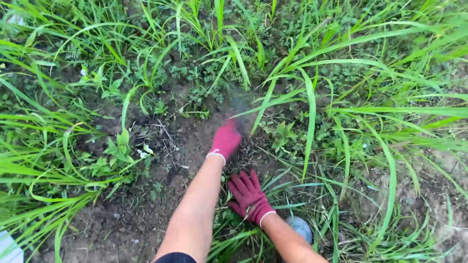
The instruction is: Using a hand sickle to remove weeds from around plants in a garden.
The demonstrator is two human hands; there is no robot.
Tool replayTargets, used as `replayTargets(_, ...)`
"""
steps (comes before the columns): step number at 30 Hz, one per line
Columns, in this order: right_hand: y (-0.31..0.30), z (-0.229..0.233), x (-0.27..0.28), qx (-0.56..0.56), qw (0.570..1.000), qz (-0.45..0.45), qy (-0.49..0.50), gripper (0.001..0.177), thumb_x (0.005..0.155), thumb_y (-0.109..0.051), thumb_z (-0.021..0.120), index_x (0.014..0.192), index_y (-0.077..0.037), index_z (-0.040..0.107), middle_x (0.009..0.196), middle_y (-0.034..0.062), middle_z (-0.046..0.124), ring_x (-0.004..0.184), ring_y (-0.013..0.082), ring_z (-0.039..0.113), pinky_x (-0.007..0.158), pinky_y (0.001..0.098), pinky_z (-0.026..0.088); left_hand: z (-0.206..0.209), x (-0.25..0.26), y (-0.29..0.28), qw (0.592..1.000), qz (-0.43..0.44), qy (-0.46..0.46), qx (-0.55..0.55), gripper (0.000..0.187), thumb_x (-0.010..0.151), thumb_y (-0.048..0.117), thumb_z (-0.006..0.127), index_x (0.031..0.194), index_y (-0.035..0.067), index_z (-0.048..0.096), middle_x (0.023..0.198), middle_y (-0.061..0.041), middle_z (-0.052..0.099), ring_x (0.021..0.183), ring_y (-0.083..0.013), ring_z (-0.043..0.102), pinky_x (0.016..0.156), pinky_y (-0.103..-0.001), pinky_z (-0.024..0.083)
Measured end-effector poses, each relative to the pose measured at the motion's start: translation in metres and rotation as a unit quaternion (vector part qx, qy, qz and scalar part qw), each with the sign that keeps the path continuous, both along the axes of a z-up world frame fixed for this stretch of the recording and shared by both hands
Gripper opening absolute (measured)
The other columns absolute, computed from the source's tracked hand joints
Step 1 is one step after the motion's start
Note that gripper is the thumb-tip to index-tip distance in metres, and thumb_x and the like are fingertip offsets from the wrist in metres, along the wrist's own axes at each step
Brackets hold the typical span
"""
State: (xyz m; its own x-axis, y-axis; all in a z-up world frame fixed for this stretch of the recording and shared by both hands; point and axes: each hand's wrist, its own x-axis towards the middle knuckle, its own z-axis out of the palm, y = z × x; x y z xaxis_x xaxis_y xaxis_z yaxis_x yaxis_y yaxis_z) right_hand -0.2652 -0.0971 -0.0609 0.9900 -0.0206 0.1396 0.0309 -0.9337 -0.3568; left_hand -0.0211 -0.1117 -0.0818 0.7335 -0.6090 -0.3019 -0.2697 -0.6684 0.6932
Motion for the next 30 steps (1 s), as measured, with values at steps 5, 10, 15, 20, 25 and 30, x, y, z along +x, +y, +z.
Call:
replayTargets(5,-0.01,0.003,0.012,0.014,1.0,0.002,-0.007,0.074,0.076,-0.049,0.075,0.135,-0.007,0.061,0.15,0.02,0.05,0.142,0.0445,0.04,0.119,0.0678,0.018,0.05,0.005,0.011,0.977,-0.215,0.0,-0.011,0.074,0.075,0.016,0.059,0.148,0.024,0.051,0.125,-0.024,0.067,0.111,-0.0442,0.066,0.096,-0.05,0.053)
replayTargets(10,-0.003,0.014,0.007,-0.002,1.0,0.007,-0.002,0.074,0.078,-0.047,0.076,0.137,-0.006,0.061,0.149,0.0188,0.051,0.142,0.0438,0.041,0.12,0.0672,0.02,0.048,-0.012,0.027,0.995,0.015,0.001,-0.102,0.066,0.082,0.019,0.061,0.146,0.019,0.051,0.132,-0.021,0.066,0.117,-0.0424,0.065,0.099,-0.048,0.052)
replayTargets(15,-0.003,0.01,0.006,0.014,1.0,0.019,-0.016,0.071,0.076,-0.044,0.077,0.135,-0.007,0.061,0.145,0.0198,0.052,0.137,0.043,0.045,0.119,0.066,0.024,0.049,-0.02,0.059,0.959,-0.283,0.004,0.012,0.074,0.077,0.01,0.058,0.149,0.025,0.05,0.136,-0.019,0.064,0.119,-0.0408,0.063,0.102,-0.048,0.05)
replayTargets(20,-0.001,0.006,-0.002,-0.004,0.996,0.047,-0.07,0.069,0.077,-0.039,0.079,0.136,-0.009,0.061,0.148,0.0186,0.052,0.14,0.0418,0.047,0.12,0.0638,0.027,0.027,-0.03,0.103,0.991,-0.117,0.045,-0.053,0.071,0.081,0.012,0.057,0.15,0.024,0.049,0.135,-0.018,0.065,0.121,-0.0376,0.066,0.101,-0.046,0.052)
replayTargets(25,-0.008,0.031,-0.002,0.038,0.989,0.104,-0.096,0.068,0.08,-0.04,0.08,0.136,-0.009,0.06,0.148,0.0198,0.052,0.137,0.0433,0.047,0.117,0.0634,0.03,0.086,-0.032,0.11,0.956,-0.256,0.066,0.129,0.079,0.078,0.012,0.057,0.153,0.035,0.045,0.132,-0.017,0.067,0.116,-0.0383,0.066,0.099,-0.047,0.052)
replayTargets(30,-0.026,0.071,0.009,0.057,0.967,0.227,-0.101,0.062,0.082,-0.034,0.078,0.134,-0.006,0.059,0.147,0.0208,0.052,0.138,0.0424,0.051,0.118,0.0623,0.035,0.048,-0.041,0.128,0.966,-0.206,0.003,0.158,0.081,0.077,0.017,0.065,0.152,0.04,0.045,0.13,-0.019,0.064,0.116,-0.0395,0.063,0.102,-0.05,0.047)
